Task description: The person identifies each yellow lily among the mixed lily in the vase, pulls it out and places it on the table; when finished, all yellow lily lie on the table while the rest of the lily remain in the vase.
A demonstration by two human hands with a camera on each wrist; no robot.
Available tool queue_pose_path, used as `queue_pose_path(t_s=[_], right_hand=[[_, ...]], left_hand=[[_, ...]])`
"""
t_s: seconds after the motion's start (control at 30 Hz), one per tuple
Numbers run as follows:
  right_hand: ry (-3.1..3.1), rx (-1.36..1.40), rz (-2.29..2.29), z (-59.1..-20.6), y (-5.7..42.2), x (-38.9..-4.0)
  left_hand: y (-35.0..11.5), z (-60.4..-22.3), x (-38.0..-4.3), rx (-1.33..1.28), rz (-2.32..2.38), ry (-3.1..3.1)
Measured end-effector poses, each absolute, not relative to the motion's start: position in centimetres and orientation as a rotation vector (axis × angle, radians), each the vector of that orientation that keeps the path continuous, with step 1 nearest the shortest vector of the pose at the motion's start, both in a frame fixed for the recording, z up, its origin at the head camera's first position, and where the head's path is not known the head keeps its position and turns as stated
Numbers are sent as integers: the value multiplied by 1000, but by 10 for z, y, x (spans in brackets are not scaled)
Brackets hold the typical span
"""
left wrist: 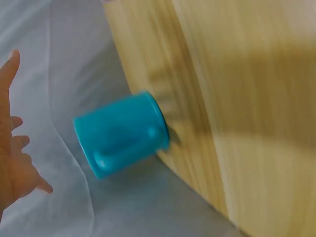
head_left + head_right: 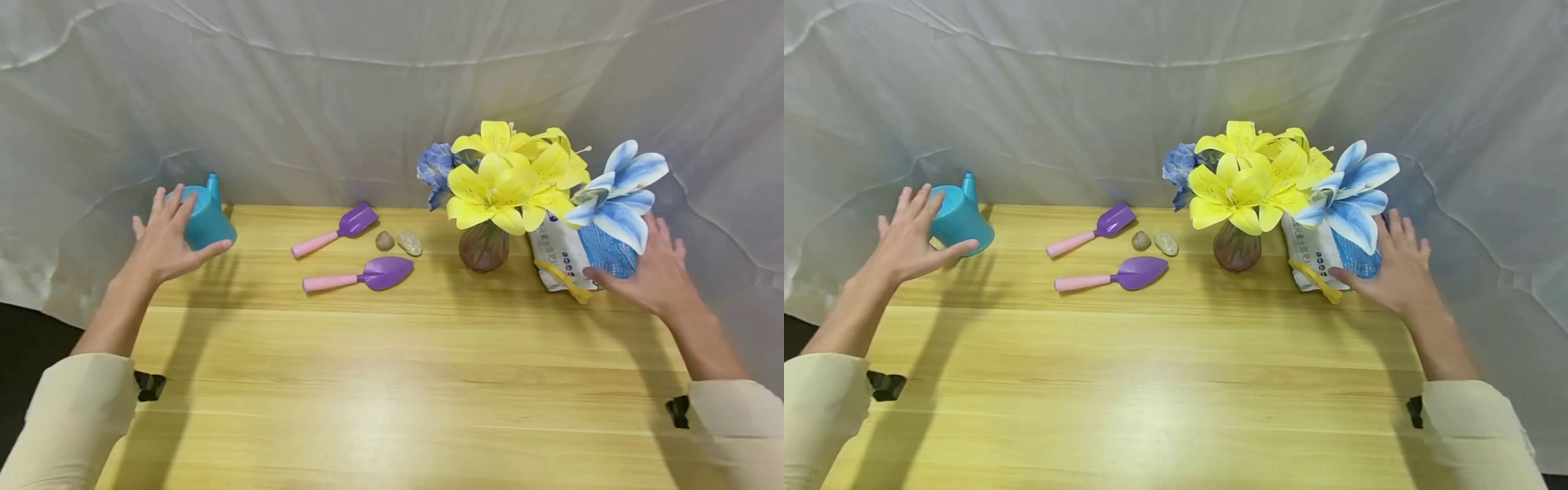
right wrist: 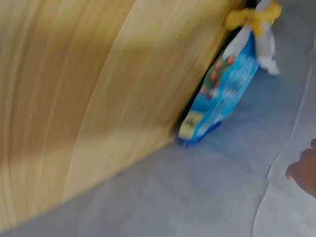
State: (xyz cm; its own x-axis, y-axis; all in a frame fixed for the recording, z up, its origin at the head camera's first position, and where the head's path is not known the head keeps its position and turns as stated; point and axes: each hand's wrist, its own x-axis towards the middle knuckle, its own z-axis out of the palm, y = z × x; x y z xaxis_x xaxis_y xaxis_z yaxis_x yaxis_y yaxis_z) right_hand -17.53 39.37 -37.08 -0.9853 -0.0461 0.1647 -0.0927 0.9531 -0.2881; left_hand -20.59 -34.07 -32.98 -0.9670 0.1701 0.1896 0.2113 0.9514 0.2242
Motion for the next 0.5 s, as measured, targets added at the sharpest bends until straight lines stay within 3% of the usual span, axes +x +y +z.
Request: queue_pose_path(t_s=[0.23,0.5], right_hand=[[-2884,197,809,-387,340,-185],[-2917,231,990,-406,285,-210]], left_hand=[[-282,-340,-218,-420,-581,-2854],[-173,-364,-236,-586,-1022,-2726]])
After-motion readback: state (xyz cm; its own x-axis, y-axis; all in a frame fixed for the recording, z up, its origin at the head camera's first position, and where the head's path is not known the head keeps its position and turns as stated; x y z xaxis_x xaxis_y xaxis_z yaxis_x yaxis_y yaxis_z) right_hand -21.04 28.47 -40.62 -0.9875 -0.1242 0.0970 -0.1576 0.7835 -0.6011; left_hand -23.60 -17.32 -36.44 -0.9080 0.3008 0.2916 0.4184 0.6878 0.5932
